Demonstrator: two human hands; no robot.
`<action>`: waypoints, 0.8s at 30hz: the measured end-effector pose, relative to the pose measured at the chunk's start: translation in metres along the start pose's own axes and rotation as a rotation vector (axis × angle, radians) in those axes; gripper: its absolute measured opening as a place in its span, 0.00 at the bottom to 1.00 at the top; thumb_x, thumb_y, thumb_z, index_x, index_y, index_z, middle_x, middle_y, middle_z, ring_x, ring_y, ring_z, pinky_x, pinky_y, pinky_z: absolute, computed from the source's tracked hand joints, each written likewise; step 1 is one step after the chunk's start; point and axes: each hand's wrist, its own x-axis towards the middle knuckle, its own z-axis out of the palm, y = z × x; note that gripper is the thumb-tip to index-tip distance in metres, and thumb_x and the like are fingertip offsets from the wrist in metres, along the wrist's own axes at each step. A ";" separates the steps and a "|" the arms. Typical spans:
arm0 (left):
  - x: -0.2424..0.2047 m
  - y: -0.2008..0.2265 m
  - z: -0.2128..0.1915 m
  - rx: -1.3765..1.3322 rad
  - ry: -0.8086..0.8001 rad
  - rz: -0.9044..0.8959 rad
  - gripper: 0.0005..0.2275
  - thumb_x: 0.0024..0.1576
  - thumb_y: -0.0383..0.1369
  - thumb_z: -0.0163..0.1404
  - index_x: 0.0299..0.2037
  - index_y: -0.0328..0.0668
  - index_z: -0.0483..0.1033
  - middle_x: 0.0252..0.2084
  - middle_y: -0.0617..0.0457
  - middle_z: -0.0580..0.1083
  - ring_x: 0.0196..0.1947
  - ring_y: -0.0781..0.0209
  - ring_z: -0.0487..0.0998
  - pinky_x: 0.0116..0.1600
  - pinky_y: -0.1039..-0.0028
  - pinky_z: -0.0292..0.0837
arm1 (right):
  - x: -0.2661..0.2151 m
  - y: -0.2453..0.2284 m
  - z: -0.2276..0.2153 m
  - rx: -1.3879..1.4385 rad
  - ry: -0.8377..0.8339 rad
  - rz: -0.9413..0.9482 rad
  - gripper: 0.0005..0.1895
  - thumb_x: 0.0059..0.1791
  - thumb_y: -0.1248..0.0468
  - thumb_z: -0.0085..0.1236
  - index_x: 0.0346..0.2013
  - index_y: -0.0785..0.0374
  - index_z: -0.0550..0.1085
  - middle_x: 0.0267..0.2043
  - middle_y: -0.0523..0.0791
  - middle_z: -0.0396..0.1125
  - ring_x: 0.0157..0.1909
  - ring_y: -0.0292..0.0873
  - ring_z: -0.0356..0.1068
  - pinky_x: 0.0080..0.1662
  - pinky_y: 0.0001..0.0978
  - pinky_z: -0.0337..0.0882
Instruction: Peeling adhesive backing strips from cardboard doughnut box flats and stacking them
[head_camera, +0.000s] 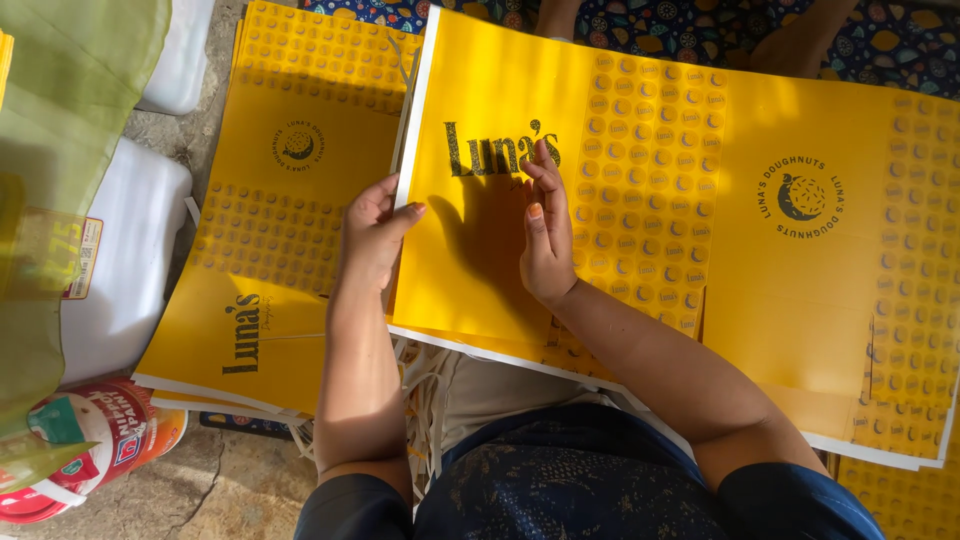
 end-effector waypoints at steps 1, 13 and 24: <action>-0.005 0.009 0.009 0.024 -0.028 0.038 0.21 0.54 0.19 0.60 0.59 0.35 0.75 0.42 0.47 0.78 0.40 0.62 0.79 0.48 0.72 0.79 | 0.000 -0.001 0.000 -0.001 -0.001 0.003 0.23 0.63 0.55 0.35 0.68 0.65 0.60 0.82 0.51 0.36 0.83 0.52 0.33 0.76 0.56 0.35; -0.013 -0.010 0.006 -0.144 -0.094 0.222 0.20 0.58 0.23 0.59 0.60 0.40 0.73 0.56 0.48 0.76 0.58 0.66 0.73 0.62 0.67 0.74 | 0.002 -0.022 0.006 -0.154 -0.152 -0.191 0.18 0.60 0.61 0.43 0.60 0.69 0.68 0.77 0.57 0.48 0.81 0.60 0.37 0.77 0.52 0.45; -0.015 -0.025 0.003 -0.126 -0.057 0.240 0.15 0.59 0.19 0.55 0.56 0.37 0.73 0.50 0.48 0.77 0.53 0.66 0.75 0.59 0.73 0.74 | 0.071 -0.036 -0.002 -0.584 -0.257 -0.471 0.16 0.56 0.57 0.60 0.54 0.63 0.75 0.77 0.55 0.49 0.82 0.63 0.35 0.77 0.66 0.36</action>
